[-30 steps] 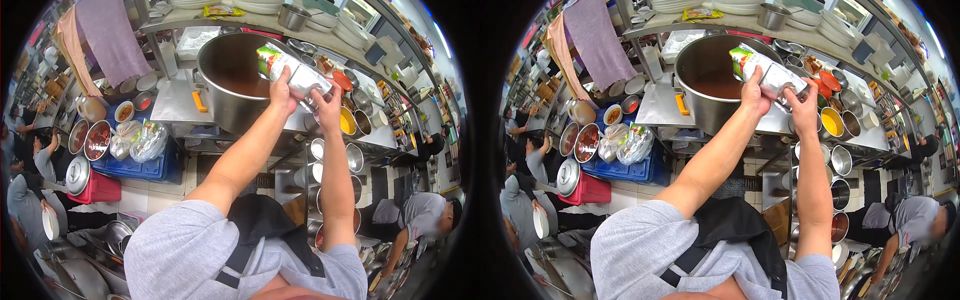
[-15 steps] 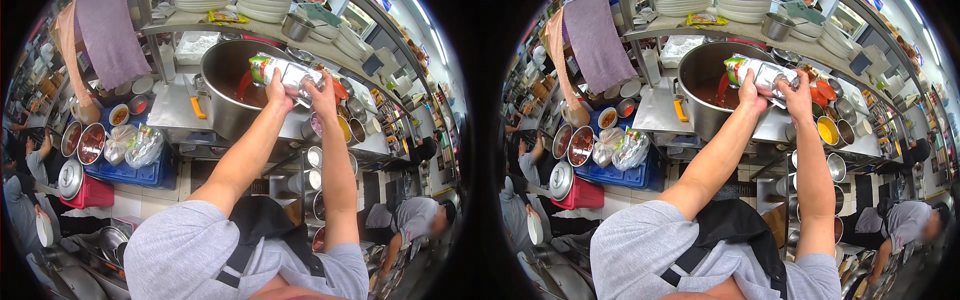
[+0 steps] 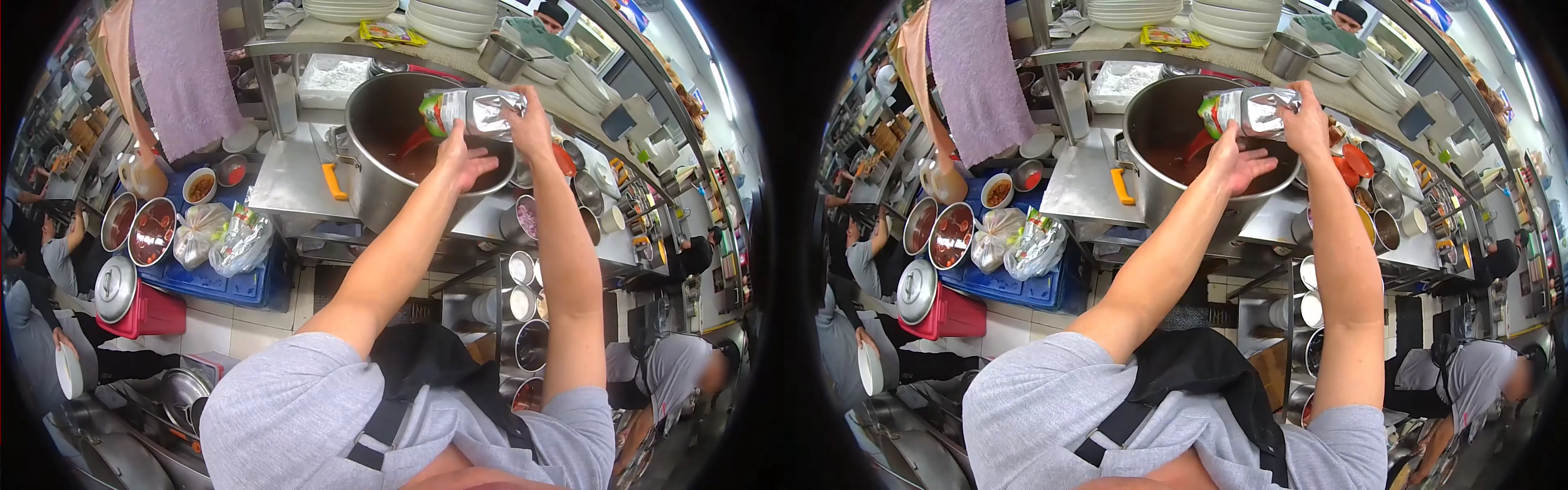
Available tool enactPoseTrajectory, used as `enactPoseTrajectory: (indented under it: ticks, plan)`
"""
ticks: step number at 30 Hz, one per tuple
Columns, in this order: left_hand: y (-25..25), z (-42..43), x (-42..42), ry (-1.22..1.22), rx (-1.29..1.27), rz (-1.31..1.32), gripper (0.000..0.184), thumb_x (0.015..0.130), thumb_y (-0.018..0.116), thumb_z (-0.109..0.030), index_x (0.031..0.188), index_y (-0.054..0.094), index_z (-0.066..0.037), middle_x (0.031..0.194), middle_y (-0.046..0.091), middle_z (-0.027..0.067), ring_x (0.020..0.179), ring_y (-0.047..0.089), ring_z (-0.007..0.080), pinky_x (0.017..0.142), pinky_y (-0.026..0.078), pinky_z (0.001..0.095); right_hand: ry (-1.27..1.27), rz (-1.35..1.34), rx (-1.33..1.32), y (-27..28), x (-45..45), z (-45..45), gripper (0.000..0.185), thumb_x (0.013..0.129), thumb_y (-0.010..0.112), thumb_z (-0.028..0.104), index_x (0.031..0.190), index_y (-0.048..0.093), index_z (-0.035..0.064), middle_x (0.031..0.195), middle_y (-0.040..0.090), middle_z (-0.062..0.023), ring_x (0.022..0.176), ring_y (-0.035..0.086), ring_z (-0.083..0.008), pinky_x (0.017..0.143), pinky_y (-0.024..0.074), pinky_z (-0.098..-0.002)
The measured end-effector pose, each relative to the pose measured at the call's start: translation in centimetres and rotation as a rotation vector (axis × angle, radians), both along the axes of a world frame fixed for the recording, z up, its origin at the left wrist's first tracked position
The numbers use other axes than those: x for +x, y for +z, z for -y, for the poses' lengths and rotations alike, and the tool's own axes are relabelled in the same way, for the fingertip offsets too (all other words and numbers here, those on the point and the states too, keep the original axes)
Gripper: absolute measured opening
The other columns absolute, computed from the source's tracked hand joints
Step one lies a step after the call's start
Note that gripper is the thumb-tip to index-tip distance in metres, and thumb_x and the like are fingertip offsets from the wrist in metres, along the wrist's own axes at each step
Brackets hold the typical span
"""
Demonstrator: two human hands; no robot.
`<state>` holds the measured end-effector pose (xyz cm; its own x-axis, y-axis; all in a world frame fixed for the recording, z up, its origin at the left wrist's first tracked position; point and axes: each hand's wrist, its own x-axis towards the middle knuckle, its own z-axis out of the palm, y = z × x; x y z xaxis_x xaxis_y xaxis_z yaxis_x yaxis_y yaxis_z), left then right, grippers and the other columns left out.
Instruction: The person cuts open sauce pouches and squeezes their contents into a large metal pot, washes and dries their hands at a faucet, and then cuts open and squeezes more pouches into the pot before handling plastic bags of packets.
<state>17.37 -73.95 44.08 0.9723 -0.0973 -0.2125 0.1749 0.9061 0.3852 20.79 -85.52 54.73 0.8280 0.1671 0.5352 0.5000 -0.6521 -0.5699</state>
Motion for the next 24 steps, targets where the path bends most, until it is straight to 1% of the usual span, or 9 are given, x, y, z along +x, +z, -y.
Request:
enactPoseTrajectory:
  ticks: [2, 4, 6, 8, 10, 16, 18, 20, 24]
  plan:
    - [0.9, -1.6, -2.4, -0.038, 0.002, -0.029, 0.077, 0.1, 0.054, -0.051, 0.148, 0.025, 0.002, 0.148, 0.028, 0.0377, 0.12, 0.051, 0.0552, 0.1, 0.047, 0.0589, -0.012, 0.079, -0.191, 0.5, 0.7, -0.4, 0.034, 0.083, 0.066, 0.009, 0.115, 0.057, 0.0085, 0.106, 0.069, -0.0238, 0.105, 0.064, -0.044, 0.089, 0.0489, -0.0484]
    - [0.6, -3.4, -3.5, -0.103, 0.385, 0.245, 0.075, 0.097, 0.064, -0.039, 0.149, 0.028, 0.003, 0.147, 0.034, 0.0326, 0.118, 0.055, 0.0489, 0.095, 0.052, 0.0536, -0.014, 0.062, -0.204, -0.4, 2.0, -0.7, 0.029, 0.081, 0.062, 0.003, 0.109, 0.059, 0.0078, 0.103, 0.068, -0.0244, 0.105, 0.062, -0.0458, 0.088, 0.0479, -0.0513]
    - [1.6, -5.1, -3.7, 0.03, 0.659, 0.227, 0.068, 0.091, 0.074, -0.023, 0.144, 0.039, 0.003, 0.136, 0.051, 0.0247, 0.113, 0.06, 0.0312, 0.087, 0.055, 0.0424, -0.002, 0.151, -0.382, -2.2, 4.2, -0.5, 0.031, 0.077, 0.059, -0.001, 0.107, 0.06, 0.0078, 0.104, 0.068, -0.0235, 0.104, 0.062, -0.0457, 0.087, 0.0473, -0.053]
    - [1.1, -7.0, -1.9, 0.168, 1.007, 0.305, 0.07, 0.087, 0.077, -0.018, 0.143, 0.04, 0.002, 0.133, 0.055, 0.0221, 0.114, 0.06, 0.0266, 0.089, 0.055, 0.039, -0.03, 0.152, -0.426, -2.9, 3.8, -1.3, 0.03, 0.075, 0.056, -0.003, 0.103, 0.061, 0.0071, 0.103, 0.067, -0.0226, 0.103, 0.062, -0.0443, 0.086, 0.0479, -0.0529]
    - [0.5, -8.6, -0.3, 0.312, 1.264, 0.379, 0.083, 0.075, 0.085, -0.027, 0.142, 0.044, -0.002, 0.134, 0.058, 0.0212, 0.116, 0.062, 0.0298, 0.097, 0.051, 0.0397, 0.041, 0.179, -0.493, -3.9, 4.1, -1.7, 0.025, 0.075, 0.056, -0.003, 0.097, 0.061, 0.0063, 0.101, 0.066, -0.0206, 0.102, 0.062, -0.0424, 0.084, 0.0488, -0.0517]
    - [-0.2, -11.9, 4.0, 0.313, 1.85, 0.795, 0.105, 0.066, 0.09, -0.034, 0.15, 0.035, -0.002, 0.141, 0.052, 0.0218, 0.131, 0.051, 0.0328, 0.111, 0.04, 0.0387, 0.17, 0.203, -0.531, -2.2, 3.3, -4.3, 0.021, 0.072, 0.057, -0.004, 0.09, 0.061, 0.0045, 0.094, 0.066, -0.0164, 0.095, 0.063, -0.0406, 0.079, 0.0496, -0.0487]
    - [0.3, -12.5, 5.1, 0.254, 1.841, 0.852, 0.105, 0.063, 0.092, -0.033, 0.147, 0.036, -0.002, 0.14, 0.054, 0.0211, 0.131, 0.052, 0.0326, 0.111, 0.039, 0.0376, 0.306, 0.228, -0.52, -1.4, 3.2, -5.2, 0.023, 0.071, 0.056, -0.003, 0.091, 0.062, 0.0042, 0.092, 0.066, -0.0154, 0.092, 0.063, -0.0403, 0.078, 0.0495, -0.048]
    - [1.9, -13.0, 5.6, -0.055, 1.642, 0.893, 0.106, 0.06, 0.093, -0.035, 0.145, 0.038, -0.004, 0.144, 0.05, 0.0199, 0.132, 0.052, 0.0305, 0.111, 0.041, 0.039, 0.373, 0.237, -0.47, -1.1, 3.5, -6.0, 0.025, 0.07, 0.056, -0.003, 0.093, 0.063, 0.0043, 0.09, 0.065, -0.015, 0.09, 0.063, -0.0397, 0.076, 0.0494, -0.0472]
    - [2.2, -13.4, 7.3, 0.037, 1.478, 0.833, 0.082, 0.06, 0.094, -0.035, 0.126, 0.055, -0.007, 0.115, 0.069, 0.0123, 0.109, 0.067, 0.0262, 0.096, 0.051, 0.0369, 0.515, 0.199, -0.491, -0.3, 4.4, -6.2, 0.029, 0.073, 0.056, -0.004, 0.099, 0.063, 0.0039, 0.097, 0.064, -0.0157, 0.096, 0.062, -0.0399, 0.078, 0.0502, -0.0454]
